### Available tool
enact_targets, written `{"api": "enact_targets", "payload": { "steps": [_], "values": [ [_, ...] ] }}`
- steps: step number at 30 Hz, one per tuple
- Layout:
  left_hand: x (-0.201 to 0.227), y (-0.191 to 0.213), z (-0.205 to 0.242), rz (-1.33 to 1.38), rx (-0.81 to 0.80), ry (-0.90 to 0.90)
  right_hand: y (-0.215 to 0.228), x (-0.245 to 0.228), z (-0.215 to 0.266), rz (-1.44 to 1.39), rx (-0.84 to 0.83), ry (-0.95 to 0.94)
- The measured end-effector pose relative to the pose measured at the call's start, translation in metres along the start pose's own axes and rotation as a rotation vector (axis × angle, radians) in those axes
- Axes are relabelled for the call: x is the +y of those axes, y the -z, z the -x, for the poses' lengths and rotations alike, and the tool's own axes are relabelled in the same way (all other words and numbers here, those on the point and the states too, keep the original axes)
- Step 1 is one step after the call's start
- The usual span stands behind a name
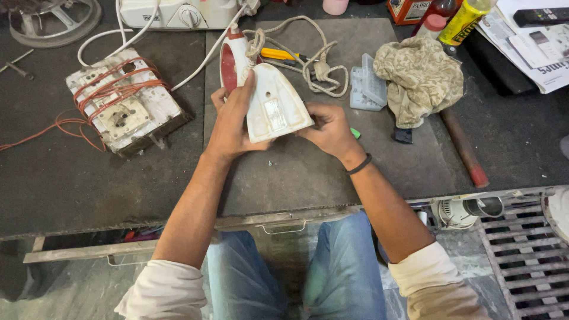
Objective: The person disassembles a white and red electric iron by removing screws from the base with a screwdriver. They separate the bottom plate from the main body, inspect the internal components, and then reassemble the iron by aligning the parts and tightening the screws.
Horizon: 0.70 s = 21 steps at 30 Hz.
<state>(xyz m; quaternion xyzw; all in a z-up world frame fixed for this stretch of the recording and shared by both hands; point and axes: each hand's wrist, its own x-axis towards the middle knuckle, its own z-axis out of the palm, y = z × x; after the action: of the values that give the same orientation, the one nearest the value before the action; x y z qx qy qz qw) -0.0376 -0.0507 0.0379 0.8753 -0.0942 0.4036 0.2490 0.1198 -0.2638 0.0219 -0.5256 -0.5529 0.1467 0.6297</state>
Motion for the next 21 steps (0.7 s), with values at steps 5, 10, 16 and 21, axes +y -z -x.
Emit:
{"api": "enact_targets", "payload": {
  "steps": [5, 10, 16, 21],
  "values": [
    [-0.004, 0.000, 0.001, -0.019, 0.054, -0.005, -0.001, 0.013, -0.004, -0.159, 0.136, -0.155],
    [0.004, 0.002, -0.002, -0.005, -0.004, 0.015, 0.004, 0.025, -0.006, -0.215, 0.191, -0.113],
    [0.006, 0.001, -0.003, -0.017, 0.001, 0.037, 0.005, 0.024, -0.012, -0.229, 0.148, -0.134],
    [0.005, 0.002, -0.003, 0.030, 0.062, -0.001, 0.001, 0.014, -0.014, -0.057, 0.143, -0.176]
  ]
}}
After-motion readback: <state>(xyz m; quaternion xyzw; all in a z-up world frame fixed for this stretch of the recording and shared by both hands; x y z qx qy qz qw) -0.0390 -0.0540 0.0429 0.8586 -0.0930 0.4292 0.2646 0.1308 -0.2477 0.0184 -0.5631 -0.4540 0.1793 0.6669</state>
